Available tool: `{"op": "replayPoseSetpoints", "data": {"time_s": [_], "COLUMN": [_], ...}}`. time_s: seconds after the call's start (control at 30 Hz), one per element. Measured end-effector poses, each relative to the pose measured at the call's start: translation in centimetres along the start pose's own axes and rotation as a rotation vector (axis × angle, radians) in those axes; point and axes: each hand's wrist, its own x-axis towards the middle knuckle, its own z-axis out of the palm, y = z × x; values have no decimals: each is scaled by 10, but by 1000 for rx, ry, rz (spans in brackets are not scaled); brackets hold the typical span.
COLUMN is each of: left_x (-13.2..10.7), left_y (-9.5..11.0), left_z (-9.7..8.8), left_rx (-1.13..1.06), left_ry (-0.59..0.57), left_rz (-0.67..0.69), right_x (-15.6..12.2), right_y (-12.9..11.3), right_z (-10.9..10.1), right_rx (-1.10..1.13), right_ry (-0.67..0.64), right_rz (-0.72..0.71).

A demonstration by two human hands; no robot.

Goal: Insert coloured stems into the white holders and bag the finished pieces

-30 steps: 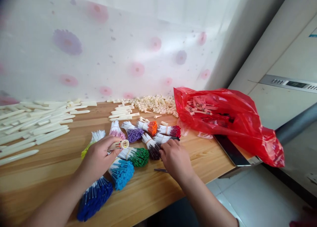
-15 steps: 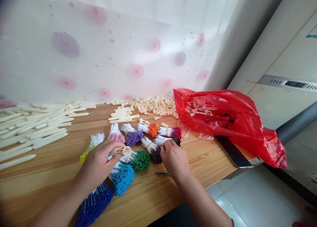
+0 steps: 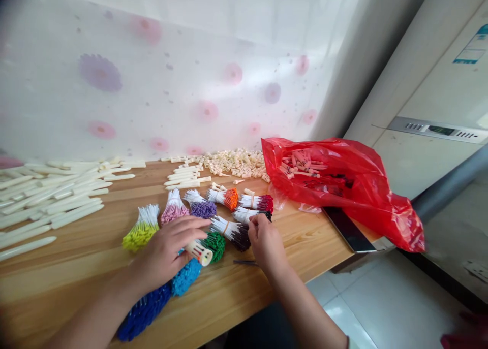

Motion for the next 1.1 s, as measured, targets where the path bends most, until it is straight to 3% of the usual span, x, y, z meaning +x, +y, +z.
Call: {"op": "replayPoseSetpoints", "data": {"time_s": [0.2, 0.37, 0.43, 0.5, 0.6, 0.7, 0.8, 0.87, 0.97, 1.1], "left_x": [15, 15, 12, 8, 2, -3, -6, -6, -6, -7], "left_y": [16, 11, 7, 5, 7, 11, 12, 9, 5, 2], "left_z": [16, 25, 22, 14, -2, -12, -15, -15, -19, -22], "left_rx": [66, 52, -11, -80, -172, -281, -422, -537, -690, -737], "left_ry": [-259, -270, -190, -33, 217, 222, 98, 90, 217, 408], "left_rz": [0, -120, -172, -226, -267, -342, -464, -526, -618, -653], "right_x": [-2, 6, 8, 8, 5, 6, 14, 21, 28, 31], "right_y": [-2, 18, 21, 15, -10, -45, -76, -92, -107, -109], "right_z": [-1, -3, -12, -25, -38, -39, -31, -22, -5, 22], "right_rx": [113, 325, 384, 418, 426, 373, 296, 313, 579, 890], "right_ry": [10, 7, 23, 20, -144, -359, -431, -434, -443, -390], "right_rz": [-6, 48, 44, 3, -150, -329, -478, -524, -452, -371]}}
